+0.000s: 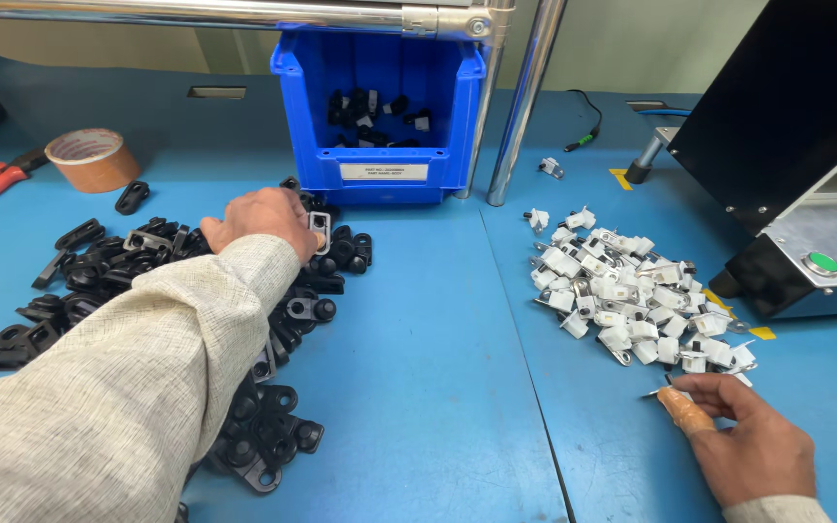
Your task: The person picks a black plastic bracket from a pile on the workbench, fits a white plastic clip piece onto it by hand, and tosses the assembled part into a blue bin, repeating this cycle continuously. The person wears finger cots and works through the piles of black and white components one at a time.
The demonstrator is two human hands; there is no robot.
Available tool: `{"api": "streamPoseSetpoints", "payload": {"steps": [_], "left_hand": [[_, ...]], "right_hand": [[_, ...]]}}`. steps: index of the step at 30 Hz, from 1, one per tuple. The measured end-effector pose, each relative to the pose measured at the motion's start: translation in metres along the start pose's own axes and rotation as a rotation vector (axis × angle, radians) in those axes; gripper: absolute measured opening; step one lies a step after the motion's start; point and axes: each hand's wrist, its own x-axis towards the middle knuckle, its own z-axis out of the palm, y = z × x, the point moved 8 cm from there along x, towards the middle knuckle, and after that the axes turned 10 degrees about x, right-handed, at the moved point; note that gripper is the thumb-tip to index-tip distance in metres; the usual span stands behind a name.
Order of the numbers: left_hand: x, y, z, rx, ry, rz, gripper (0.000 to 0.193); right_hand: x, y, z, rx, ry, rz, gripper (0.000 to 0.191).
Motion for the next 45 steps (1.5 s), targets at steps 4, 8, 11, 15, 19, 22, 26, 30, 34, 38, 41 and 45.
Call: {"api": "streamPoseSetpoints", "payload": {"steps": [4,8,11,15,19,22,26,30,34,38,41,45], "left_hand": [[-0.02,-0.006,-0.025,-0.146,0.07,0.006,0.026],[-0.044,-0.009,-0.042,-0.339,0.031,0.038,0.022],[-0.063,-0.001,-0.046,-0.357,0.03,0.065,0.021],[-0.088,0.013,-0.034,-0.419,-0.038,0.129,0.033],[-0.115,0.026,-0.01,-0.428,-0.199,0.161,0.026],[-0.128,0.029,0.004,-0.384,-0.305,0.103,0.023],[-0.133,0.027,-0.002,-0.364,-0.227,0.103,0.025],[-0.139,0.024,-0.01,-0.481,-0.241,0.081,0.024],[-0.157,0.029,-0.007,-0.416,-0.302,0.055,0.02],[-0.166,0.025,-0.001,-0.436,-0.364,0.04,0.021],[-0.168,0.018,0.002,-0.556,-0.311,0.05,0.023],[-0.174,0.021,0.027,-0.786,-0.442,-0.018,0.018]], "right_hand": [[-0.002,-0.016,0.006,0.325,0.022,-0.124,0.046],[-0.014,-0.041,0.02,0.086,-0.056,-0.272,0.042],[-0.019,-0.055,0.025,0.036,0.004,-0.33,0.044],[-0.006,-0.046,0.026,-0.258,-0.006,-0.142,0.047],[-0.001,-0.043,0.027,-0.236,-0.112,-0.052,0.044],[-0.003,-0.057,0.019,-0.114,-0.045,-0.109,0.056],[-0.011,-0.063,0.017,0.103,-0.075,-0.027,0.064],[-0.028,-0.093,0.017,0.301,-0.155,-0.145,0.056],[-0.055,-0.152,0.05,0.323,-0.283,-0.443,0.044],[-0.067,-0.173,0.075,0.298,-0.4,-0.455,0.044],[-0.068,-0.169,0.081,0.184,-0.43,-0.358,0.047],[-0.09,-0.206,0.07,0.178,-0.236,-0.868,0.036]]}}
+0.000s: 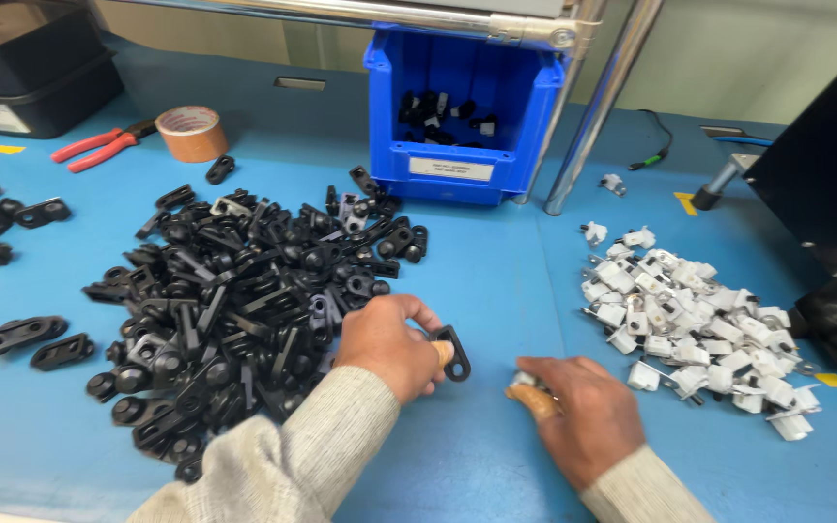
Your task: The person picks a black plastic bracket from a pile on the workbench, fits a white plastic clip piece onto it by hand, and tosses the assembled part into a blue bin, repeating this cycle continuously. The person wears finger cots and works through the piles of black and white components one at a time.
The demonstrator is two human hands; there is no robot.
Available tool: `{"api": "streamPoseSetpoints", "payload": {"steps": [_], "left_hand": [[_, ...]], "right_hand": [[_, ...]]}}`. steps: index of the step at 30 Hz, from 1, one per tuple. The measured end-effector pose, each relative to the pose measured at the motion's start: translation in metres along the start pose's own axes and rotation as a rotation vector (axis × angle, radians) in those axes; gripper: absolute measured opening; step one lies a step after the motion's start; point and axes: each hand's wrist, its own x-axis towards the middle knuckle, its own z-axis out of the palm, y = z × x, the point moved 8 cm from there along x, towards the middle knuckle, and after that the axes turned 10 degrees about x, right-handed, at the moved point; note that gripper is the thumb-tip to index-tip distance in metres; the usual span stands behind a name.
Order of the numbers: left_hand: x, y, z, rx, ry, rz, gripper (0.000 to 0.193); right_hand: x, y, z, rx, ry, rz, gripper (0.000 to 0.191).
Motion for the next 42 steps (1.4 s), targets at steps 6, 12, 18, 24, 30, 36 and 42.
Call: {"api": "streamPoseSetpoints", "payload": {"steps": [6,12,18,24,30,36,42], "left_hand": [[0.007,-0.006,0.042,-0.122,-0.033,-0.031,0.02],[0.012,0.005,0.078,0.022,0.018,0.057,0.027],[0.006,0.015,0.079,0.187,-0.185,-0.039,0.022],[-0.007,0.025,0.064,0.283,-0.29,-0.098,0.027],[-0.002,0.021,0.065,0.2,-0.327,-0.139,0.022],[0.001,0.023,0.067,0.352,-0.396,-0.084,0.015],[0.0,0.019,0.064,0.183,-0.364,-0.096,0.013]], "right_hand": [[-0.005,0.071,0.001,0.494,0.0,0.664,0.04],[-0.014,0.066,0.013,0.86,0.066,0.767,0.042],[-0.022,0.052,0.009,0.503,-0.017,0.805,0.038],[-0.023,0.04,0.0,0.383,0.02,0.641,0.046],[-0.021,0.028,0.0,0.304,0.065,0.389,0.047],[-0.02,0.023,0.001,0.269,0.067,0.272,0.047],[-0.021,0.021,0.002,0.319,0.108,0.277,0.043]]}}
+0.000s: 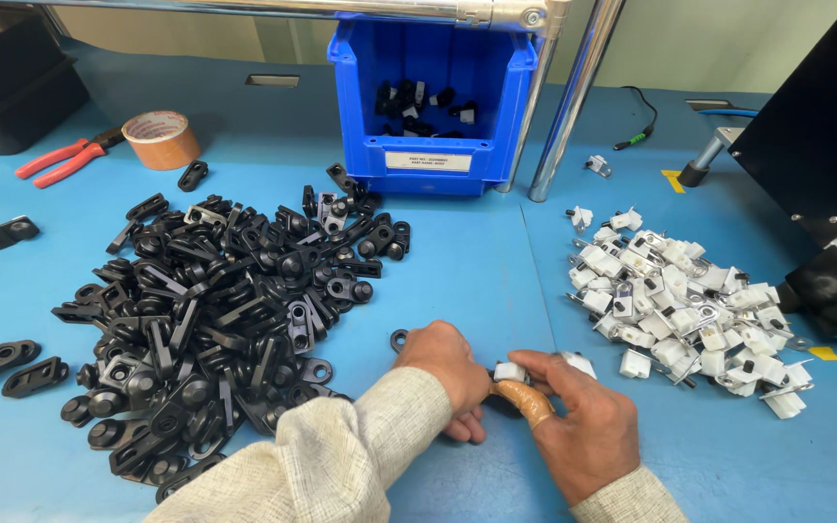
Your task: The person picks a black plastic bracket from a pile on the workbench, fits a white plastic clip piece onto it by hand, and tosses the assembled part into a blue bin, repeating this cycle continuously. The person wears finger cots and works through the piles of black and white components one at a time.
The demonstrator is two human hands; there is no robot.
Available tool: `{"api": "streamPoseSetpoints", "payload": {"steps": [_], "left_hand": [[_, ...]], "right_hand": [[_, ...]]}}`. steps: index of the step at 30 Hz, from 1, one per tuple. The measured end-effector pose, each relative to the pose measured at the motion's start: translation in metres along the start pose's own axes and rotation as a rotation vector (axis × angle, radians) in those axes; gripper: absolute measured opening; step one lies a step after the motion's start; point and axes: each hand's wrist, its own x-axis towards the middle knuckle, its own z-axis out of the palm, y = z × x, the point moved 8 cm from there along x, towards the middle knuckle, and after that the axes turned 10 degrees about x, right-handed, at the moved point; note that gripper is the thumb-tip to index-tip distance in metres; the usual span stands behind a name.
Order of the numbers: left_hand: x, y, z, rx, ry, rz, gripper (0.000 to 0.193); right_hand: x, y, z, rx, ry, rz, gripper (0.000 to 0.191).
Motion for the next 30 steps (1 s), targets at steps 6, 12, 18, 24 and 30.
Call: {"api": "streamPoseSetpoints", "payload": {"steps": [6,12,18,24,30], "left_hand": [[0.006,-0.007,0.005,-0.145,-0.008,0.004,0.019],[0.009,-0.003,0.0,-0.106,-0.011,0.028,0.016],[0.006,0.004,-0.002,0.12,0.077,0.064,0.012],[0.002,-0.014,0.004,-0.079,0.091,0.078,0.009],[0.004,-0.016,0.012,-0.084,0.094,0.121,0.025]], "right_hand": [[0.003,-0.016,0.006,-0.154,-0.082,-0.189,0.039],[0.014,-0.023,0.012,-0.117,-0.222,-0.247,0.038],[0.031,-0.007,0.015,-0.226,-0.303,0.014,0.046],[0.034,0.031,0.023,0.147,-0.337,0.441,0.032],[0.035,0.047,0.028,0.27,-0.33,0.449,0.03]]}}
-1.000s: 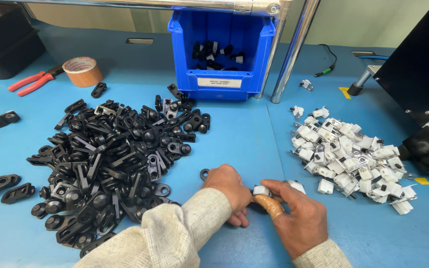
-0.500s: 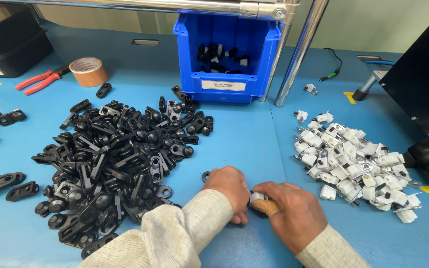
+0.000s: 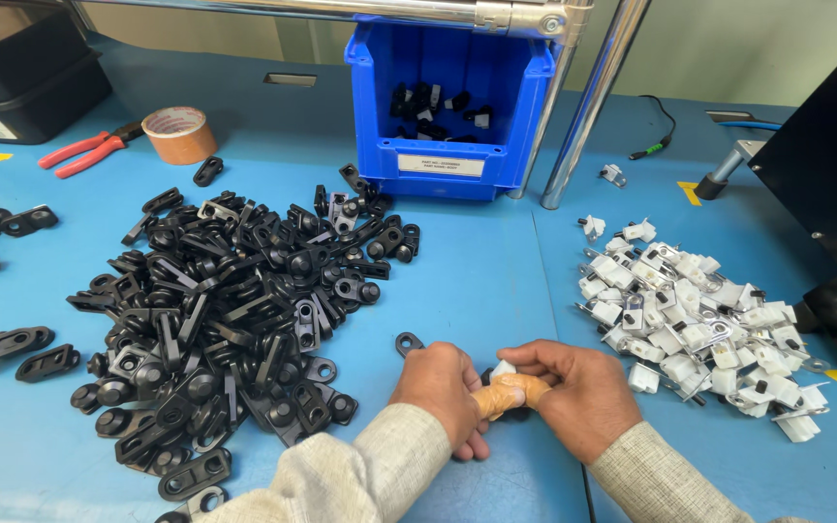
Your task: The person picks a black plastic bracket from a pile on the workbench, fits a white plastic clip piece onto it by hand, and tosses the assembled part into a blue bin, repeating this cycle continuously. The person wears finger cots and works through the piles of black and white components one at a time.
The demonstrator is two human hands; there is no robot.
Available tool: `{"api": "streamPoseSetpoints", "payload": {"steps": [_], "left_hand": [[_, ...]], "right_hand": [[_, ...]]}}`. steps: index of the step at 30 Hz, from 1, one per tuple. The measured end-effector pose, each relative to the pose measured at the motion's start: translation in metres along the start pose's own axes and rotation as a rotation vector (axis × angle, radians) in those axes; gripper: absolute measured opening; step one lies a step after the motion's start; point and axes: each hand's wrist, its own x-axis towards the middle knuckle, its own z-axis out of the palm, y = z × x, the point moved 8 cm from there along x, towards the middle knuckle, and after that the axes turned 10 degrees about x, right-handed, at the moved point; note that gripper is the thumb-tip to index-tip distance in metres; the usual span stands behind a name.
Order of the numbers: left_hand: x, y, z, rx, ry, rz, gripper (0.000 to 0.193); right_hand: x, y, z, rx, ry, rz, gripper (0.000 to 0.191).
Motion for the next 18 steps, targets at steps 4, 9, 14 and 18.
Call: {"api": "streamPoseSetpoints", "payload": {"steps": [4,9,14,18], "left_hand": [[0.002,0.003,0.0,-0.009,-0.033,0.011,0.024],[0.001,0.003,-0.002,-0.026,-0.028,-0.021,0.02],[0.001,0.007,-0.005,0.009,0.018,-0.016,0.022],[-0.005,0.017,-0.008,0.186,0.146,0.064,0.016]], "right_hand": [[0.004,0.006,-0.002,-0.078,-0.004,0.055,0.027],[0.006,-0.002,0.0,-0.082,-0.022,-0.02,0.031],[-0.01,-0.023,0.003,-0.348,0.11,-0.215,0.034],[-0.019,-0.041,0.008,-0.548,0.148,-0.331,0.037]]}}
